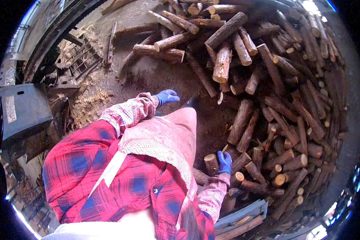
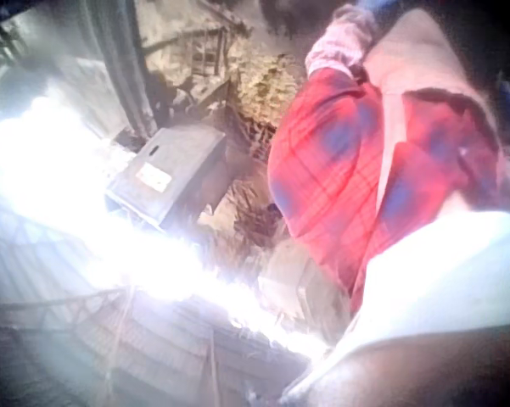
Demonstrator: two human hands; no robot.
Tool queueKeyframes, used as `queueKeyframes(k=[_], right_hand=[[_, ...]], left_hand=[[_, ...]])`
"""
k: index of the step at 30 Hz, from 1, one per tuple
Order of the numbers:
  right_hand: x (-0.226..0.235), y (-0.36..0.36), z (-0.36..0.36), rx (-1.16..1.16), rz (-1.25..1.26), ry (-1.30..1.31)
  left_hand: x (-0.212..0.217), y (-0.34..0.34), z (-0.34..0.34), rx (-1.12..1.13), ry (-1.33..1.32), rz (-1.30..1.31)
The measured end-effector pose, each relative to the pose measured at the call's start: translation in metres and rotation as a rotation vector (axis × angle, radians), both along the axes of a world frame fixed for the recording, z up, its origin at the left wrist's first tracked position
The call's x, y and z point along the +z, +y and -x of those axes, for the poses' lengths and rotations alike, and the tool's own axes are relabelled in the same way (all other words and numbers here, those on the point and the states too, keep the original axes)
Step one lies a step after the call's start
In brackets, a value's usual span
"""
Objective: The person picks up logs from a large pile and feeds them into a wood chipper machine. They handle the logs one by one, positioning them into the machine's intake chute to be processed.
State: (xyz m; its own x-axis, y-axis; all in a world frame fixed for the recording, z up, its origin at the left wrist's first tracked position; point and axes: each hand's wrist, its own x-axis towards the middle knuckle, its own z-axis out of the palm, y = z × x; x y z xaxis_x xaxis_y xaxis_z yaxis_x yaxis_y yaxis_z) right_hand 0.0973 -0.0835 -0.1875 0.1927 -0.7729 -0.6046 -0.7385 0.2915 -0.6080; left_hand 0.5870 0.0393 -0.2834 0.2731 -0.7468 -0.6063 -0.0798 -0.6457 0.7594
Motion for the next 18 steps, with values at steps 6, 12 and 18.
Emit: queueKeyframes(k=[6,12,18], right_hand=[[-0.093,-0.098,-0.071,-0.028,-0.418,0.115],[-0.136,-0.202,-0.248,0.110,-0.062,-0.113],[-0.215,-0.198,-0.421,0.050,-0.319,-0.243]], left_hand=[[-0.057,0.046,-0.075,0.124,-0.070,-0.415],[-0.096,0.069,-0.137,0.891,0.305,-0.406],[-0.126,-0.022,-0.220,0.411,-0.107,-0.377]])
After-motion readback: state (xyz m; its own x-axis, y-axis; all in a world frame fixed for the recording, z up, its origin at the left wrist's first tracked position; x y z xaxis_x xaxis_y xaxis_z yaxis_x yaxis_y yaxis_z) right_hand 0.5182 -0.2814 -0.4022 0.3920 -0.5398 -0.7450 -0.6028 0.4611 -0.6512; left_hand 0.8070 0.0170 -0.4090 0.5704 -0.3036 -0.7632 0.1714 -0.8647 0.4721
